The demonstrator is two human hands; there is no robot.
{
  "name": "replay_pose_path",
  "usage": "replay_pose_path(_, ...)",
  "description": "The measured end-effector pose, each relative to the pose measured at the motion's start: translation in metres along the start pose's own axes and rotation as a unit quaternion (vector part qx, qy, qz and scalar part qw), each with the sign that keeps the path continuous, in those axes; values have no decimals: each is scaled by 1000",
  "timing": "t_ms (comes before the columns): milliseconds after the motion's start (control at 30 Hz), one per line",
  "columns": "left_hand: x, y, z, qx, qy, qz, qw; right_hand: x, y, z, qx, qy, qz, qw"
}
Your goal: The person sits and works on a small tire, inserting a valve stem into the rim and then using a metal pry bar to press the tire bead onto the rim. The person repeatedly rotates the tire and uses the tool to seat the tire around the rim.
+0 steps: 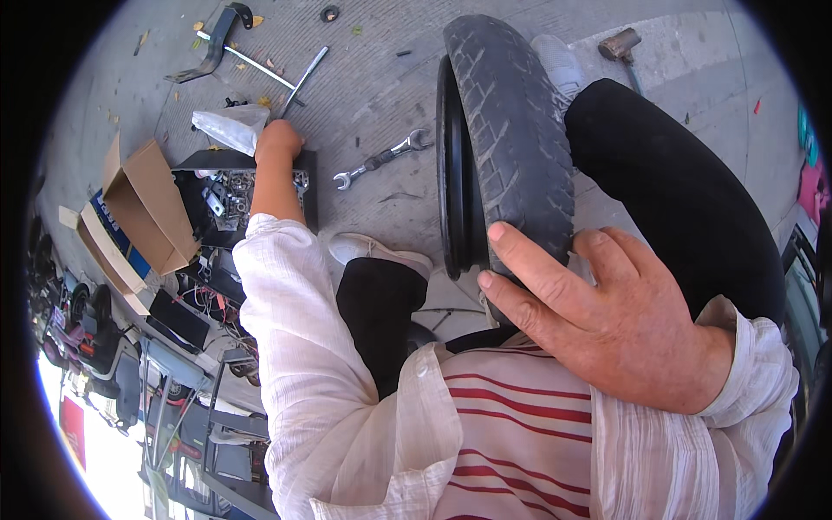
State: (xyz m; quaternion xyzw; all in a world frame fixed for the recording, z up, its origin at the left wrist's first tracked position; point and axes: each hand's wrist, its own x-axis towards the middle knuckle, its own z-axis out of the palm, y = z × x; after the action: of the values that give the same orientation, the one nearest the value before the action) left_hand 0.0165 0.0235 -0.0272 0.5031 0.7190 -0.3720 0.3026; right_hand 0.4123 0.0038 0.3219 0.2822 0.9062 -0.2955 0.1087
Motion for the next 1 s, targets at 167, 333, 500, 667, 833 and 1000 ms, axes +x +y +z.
replay_pose_path(167, -19, 11, 1, -3, 24, -33, 999, 0, -1, 1, 3, 1, -3, 1000)
replay_pose_path(333, -33, 38, 6, -16, 65, -72, 995, 2, -2, 0, -1, -8, 9, 1000)
replay_pose_path(500, -48, 44, 9, -2, 88, -40, 995, 2, -3, -2, -10, -7, -2, 1000)
replay_pose_path(667, -80, 66, 29, -85, 108, 87, 987, 1, -3, -2, -11, -1, -5, 1000)
replay_pose_path(833, -99, 91, 74, -283, 269, 69, 918, 3, -2, -3, -21, 5, -8, 1000)
replay_pose_path(1000, -66, 94, 81, -398, 276, -25, 874, 2, -5, -2, -24, 6, -17, 1000)
